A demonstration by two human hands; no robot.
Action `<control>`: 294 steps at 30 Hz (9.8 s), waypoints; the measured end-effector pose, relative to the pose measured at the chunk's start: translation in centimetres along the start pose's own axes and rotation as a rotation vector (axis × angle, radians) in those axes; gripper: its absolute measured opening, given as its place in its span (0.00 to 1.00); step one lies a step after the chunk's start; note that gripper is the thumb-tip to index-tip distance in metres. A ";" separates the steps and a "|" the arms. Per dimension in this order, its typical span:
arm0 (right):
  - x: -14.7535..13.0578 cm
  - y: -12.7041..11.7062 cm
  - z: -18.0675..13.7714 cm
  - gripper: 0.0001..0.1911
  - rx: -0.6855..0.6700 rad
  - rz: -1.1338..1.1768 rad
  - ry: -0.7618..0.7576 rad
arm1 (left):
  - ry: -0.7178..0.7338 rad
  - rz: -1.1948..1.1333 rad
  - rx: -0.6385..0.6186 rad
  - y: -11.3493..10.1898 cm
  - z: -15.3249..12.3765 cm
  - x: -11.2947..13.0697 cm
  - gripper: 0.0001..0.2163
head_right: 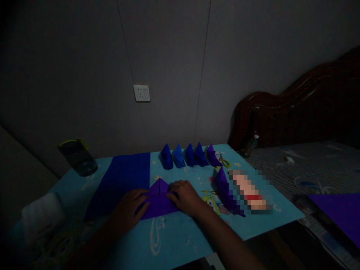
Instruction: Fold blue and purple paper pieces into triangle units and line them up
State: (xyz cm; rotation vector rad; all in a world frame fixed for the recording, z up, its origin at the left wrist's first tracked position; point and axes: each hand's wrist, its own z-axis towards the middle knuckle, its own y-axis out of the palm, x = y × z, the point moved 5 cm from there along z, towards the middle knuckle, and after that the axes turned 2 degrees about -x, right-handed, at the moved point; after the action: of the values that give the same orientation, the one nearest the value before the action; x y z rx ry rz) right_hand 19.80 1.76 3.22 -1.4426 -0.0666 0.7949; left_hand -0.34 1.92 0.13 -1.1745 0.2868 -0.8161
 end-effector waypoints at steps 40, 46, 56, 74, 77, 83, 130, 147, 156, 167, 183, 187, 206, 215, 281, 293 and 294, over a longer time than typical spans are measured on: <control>1.2 0.8 0.4 0.14 -0.008 0.108 0.234 | -0.226 0.072 -0.005 0.6 -0.2 -0.8 0.17; 1.1 0.7 0.4 0.13 -0.004 0.092 0.225 | -0.245 -0.004 0.074 0.8 -0.4 -1.1 0.15; 0.8 0.2 0.3 0.10 0.018 0.165 0.177 | -0.359 -0.238 0.156 0.4 0.0 -1.9 0.12; 2.8 -2.1 -0.1 0.15 0.287 0.750 0.286 | -0.638 -0.941 0.287 -1.4 0.1 -2.9 0.17; 3.3 -2.3 -0.1 0.17 0.403 0.803 0.292 | -0.703 -1.160 0.342 -1.8 0.8 -3.4 0.28; 4.0 -2.9 -0.5 0.17 0.607 0.831 0.331 | -0.619 -1.316 0.425 -2.3 3.5 -2.6 0.32; 3.8 -2.6 -0.9 0.22 0.638 1.081 0.362 | -0.702 -0.980 0.475 -1.2 1.4 -2.3 0.23; 4.3 -2.7 -0.5 0.16 0.525 0.757 0.326 | -0.654 -0.925 0.438 -2.1 1.5 -2.3 0.14; 4.7 -2.7 -0.5 0.19 0.634 1.001 0.400 | -0.639 -0.940 0.531 -2.2 1.4 -2.2 0.09; 6.1 -2.9 -0.8 0.22 0.670 1.160 0.501 | -0.506 -1.104 0.297 -2.3 2.0 -1.0 0.27; 3.2 -3.2 -0.6 0.23 0.489 0.992 0.292 | -0.584 -0.560 0.501 -3.1 0.7 -3.2 0.12; 3.1 -3.6 -0.8 0.11 0.587 0.712 0.204 | -0.541 -0.565 0.528 -3.4 0.8 -3.1 0.11; 3.5 -4.0 -2.0 0.10 0.798 0.020 0.067 | -0.552 -0.835 0.460 -2.5 1.2 -2.3 0.12; 3.7 -3.2 -1.3 0.15 0.608 0.357 0.240 | -0.333 -0.549 0.552 -3.8 1.4 -1.6 0.09; -1.4 2.2 1.7 0.21 0.287 1.240 0.180 | -0.123 -0.119 0.439 -3.1 1.7 2.9 0.18; -0.5 2.2 1.6 0.19 0.247 1.171 0.155 | -0.537 -0.841 0.499 -2.1 1.6 -0.4 0.11; 0.0 1.7 1.4 0.21 0.297 1.127 0.161 | -0.557 -0.837 0.508 -2.1 1.6 -0.6 0.10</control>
State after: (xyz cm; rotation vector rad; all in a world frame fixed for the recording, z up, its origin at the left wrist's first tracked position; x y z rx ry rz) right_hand 18.32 2.80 1.94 -1.1811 1.0245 1.4979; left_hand -0.65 3.14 2.55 -0.9663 -0.8847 -1.1397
